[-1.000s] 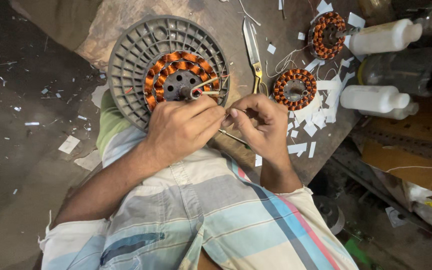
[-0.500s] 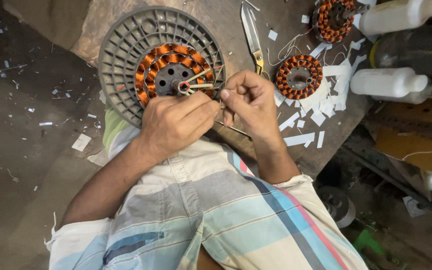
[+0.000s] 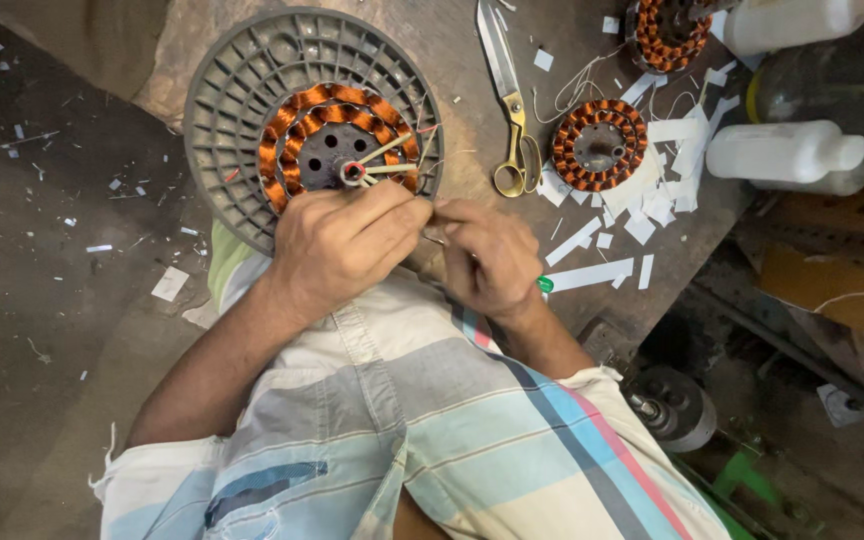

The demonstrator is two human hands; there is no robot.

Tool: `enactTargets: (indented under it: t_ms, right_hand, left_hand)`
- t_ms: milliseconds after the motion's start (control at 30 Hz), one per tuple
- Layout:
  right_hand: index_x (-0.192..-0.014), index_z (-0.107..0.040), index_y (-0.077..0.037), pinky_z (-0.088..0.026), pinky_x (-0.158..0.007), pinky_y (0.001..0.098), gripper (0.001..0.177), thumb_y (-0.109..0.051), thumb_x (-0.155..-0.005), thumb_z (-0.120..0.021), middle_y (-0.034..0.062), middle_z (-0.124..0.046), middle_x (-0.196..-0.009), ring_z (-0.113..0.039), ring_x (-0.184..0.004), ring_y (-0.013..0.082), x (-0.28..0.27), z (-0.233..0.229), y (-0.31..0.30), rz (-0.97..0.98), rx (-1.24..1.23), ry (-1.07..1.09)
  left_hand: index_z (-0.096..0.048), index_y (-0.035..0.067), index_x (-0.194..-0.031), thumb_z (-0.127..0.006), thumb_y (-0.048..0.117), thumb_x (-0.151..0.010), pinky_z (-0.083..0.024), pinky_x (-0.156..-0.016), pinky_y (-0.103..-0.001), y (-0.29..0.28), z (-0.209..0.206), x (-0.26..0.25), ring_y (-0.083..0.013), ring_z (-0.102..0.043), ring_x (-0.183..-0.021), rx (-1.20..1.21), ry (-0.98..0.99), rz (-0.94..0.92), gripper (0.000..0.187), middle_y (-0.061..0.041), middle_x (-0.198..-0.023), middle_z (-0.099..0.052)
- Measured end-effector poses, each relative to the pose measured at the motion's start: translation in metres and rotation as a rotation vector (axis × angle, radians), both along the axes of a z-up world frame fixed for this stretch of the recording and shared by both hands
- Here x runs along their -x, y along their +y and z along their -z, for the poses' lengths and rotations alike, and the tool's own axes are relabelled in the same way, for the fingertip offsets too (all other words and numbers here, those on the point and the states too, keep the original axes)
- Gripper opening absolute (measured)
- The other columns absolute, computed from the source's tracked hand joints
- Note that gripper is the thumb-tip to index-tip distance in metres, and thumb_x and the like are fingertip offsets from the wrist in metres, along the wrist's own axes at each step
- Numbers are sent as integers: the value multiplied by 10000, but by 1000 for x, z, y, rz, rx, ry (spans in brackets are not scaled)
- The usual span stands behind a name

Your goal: The person winds copper wire around a motor stator, using a wooden stick to guide the wire into slots. They secure the wire with white tape and trim excess with scissors.

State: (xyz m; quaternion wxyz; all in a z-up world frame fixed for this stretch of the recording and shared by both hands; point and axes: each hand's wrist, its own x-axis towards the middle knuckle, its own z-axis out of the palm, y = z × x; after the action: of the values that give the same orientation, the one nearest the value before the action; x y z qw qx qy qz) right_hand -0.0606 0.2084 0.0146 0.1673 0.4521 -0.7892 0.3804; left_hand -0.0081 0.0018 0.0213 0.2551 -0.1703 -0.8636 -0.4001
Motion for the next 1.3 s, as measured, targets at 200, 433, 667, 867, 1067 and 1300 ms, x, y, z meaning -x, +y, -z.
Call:
enactTargets:
  t_ms: [200,433,667,867,1067,1300]
  right_hand:
    - [-1042,-560,21,-602,-680,275,83,64,-1027,-630,117,-697,-905,-726,-761,195,15,-12,-2,-12,87,-612]
    - [-1014,-588,20,-500,-499,253,68,-29,-1047,-621,89,-670,-782,-627,-562,127,33,6,-3,-126,458,-1491]
    - [-1032,-584,0,-447,-396,214,43,-38,-1026,-603,53,-630,-688,-570,-464,96,-23,24,-9,24,637,-1441]
    - [-918,-668,10,-452,-587,279,27,-3,-901,-684,93,-619,-843,-590,-695,156,-22,14,13,52,184,-406]
    - [-921,-716,6,-421,-734,293,99,-9,-838,-768,76,-553,-917,-534,-847,166,7,28,2,146,187,-504]
    - [-919,-744,-8,-451,-615,315,168,0,-769,-817,88,-584,-886,-595,-702,202,-15,1,17,-29,29,-280]
  left_hand:
    - [-705,72,-1083,-746,83,-921,-529,-634,-319,-1,1,0,-169,-684,-736,28,17,0,167,-20,-982,-658]
    - [-697,67,-1109,-729,77,-921,-520,-637,-317,-3,0,0,-158,-671,-728,75,3,34,191,-16,-965,-643]
    - [-689,64,-1089,-739,110,-905,-514,-617,-307,-4,1,0,-146,-667,-713,109,-8,56,196,-18,-952,-638]
    - [-700,71,-1103,-752,94,-887,-520,-624,-303,-4,-1,0,-145,-677,-740,60,-4,46,223,-6,-969,-656]
    - [-734,88,-1137,-761,78,-900,-533,-640,-319,-6,-6,2,-161,-670,-726,4,-38,84,239,-9,-916,-638]
    - [-718,84,-1032,-768,78,-888,-526,-624,-337,-7,-2,-1,-182,-675,-713,-21,-87,104,152,-16,-909,-647]
